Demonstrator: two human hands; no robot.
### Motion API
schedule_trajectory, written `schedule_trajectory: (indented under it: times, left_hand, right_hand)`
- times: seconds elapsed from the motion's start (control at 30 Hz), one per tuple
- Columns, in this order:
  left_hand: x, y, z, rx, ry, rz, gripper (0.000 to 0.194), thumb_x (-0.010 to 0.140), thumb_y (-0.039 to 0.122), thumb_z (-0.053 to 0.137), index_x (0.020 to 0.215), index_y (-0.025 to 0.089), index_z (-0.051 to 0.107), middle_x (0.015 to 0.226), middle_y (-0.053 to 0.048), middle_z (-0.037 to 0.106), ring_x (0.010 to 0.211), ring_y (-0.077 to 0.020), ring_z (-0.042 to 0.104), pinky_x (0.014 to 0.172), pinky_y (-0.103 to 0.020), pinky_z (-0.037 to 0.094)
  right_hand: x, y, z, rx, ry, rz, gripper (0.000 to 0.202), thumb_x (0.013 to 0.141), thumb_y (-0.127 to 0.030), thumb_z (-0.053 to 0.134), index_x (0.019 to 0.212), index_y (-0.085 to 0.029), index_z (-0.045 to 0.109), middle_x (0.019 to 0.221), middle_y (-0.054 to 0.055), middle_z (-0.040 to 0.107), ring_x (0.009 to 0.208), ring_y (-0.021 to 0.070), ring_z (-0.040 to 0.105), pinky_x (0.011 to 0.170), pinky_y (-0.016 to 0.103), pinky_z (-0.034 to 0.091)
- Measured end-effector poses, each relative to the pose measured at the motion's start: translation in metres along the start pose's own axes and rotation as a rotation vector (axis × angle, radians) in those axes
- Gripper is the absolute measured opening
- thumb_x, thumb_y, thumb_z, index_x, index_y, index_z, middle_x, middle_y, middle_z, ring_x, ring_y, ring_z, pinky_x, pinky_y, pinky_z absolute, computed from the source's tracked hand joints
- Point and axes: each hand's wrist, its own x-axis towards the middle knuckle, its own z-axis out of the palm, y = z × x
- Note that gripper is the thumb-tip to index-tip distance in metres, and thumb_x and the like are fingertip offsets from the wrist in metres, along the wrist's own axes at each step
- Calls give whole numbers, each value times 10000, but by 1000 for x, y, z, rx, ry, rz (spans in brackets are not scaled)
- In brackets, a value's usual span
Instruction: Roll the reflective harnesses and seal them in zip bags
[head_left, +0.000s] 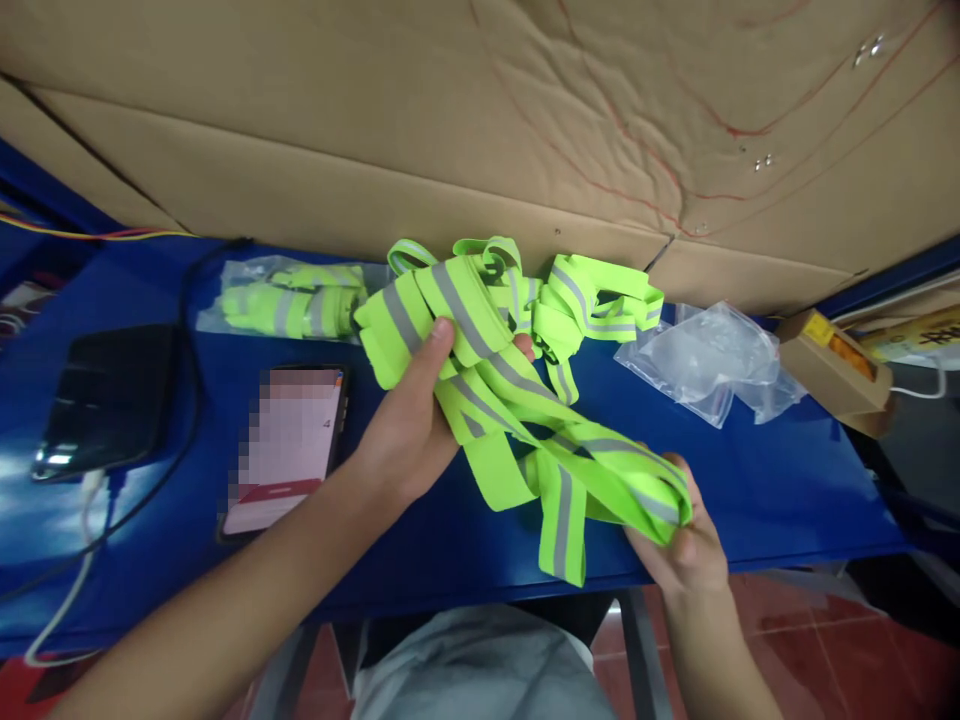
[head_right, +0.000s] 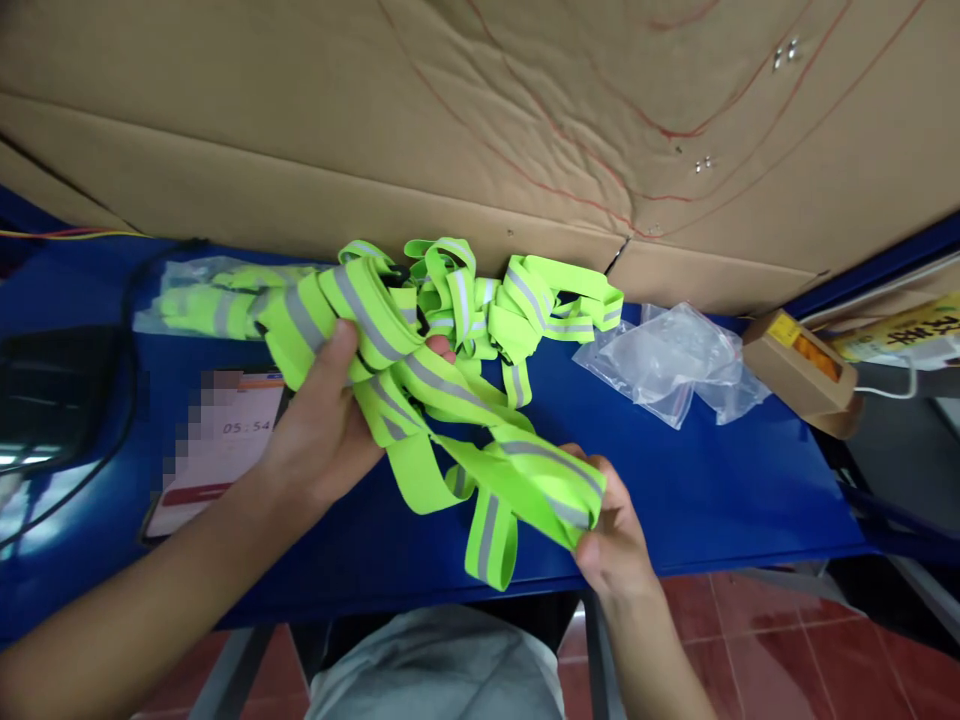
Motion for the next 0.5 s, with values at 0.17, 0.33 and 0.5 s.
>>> schedule_trajectory:
  times: [0.17, 0.33, 0.5]
  left_hand:
    - [6, -6, -4, 17, 42, -79, 443, 989, 474, 652, 1311, 173, 684, 1048, -73, 815, 1039, -232, 778, 1129, -388, 534]
    - [12, -5, -8, 56, 83, -11, 460, 951, 489, 690, 1294, 182, 696, 1153, -78, 799, 1160, -259, 743, 1087, -378, 576]
    - [18, 0, -11, 72, 110, 50, 448, 929, 442, 730, 1323, 232, 695, 1331, -24, 744, 1345, -271, 636, 1134, -359, 547]
  right_hand:
    - [3, 9, 8, 127, 148, 42, 464, 667, -596, 904, 1002, -329, 728, 749, -7, 637, 557, 127, 493, 497, 261, 448]
    - [12, 4, 4, 162, 161, 118, 287, 852, -498, 804, 982, -267, 695, 645, -89, 391, 436, 26, 124, 373, 173, 213]
    - [9, 1, -7, 36, 170, 117, 223, 882, -388, 787, 823, -218, 655, 580, -94, 328, 433, 28, 196, 419, 181, 256]
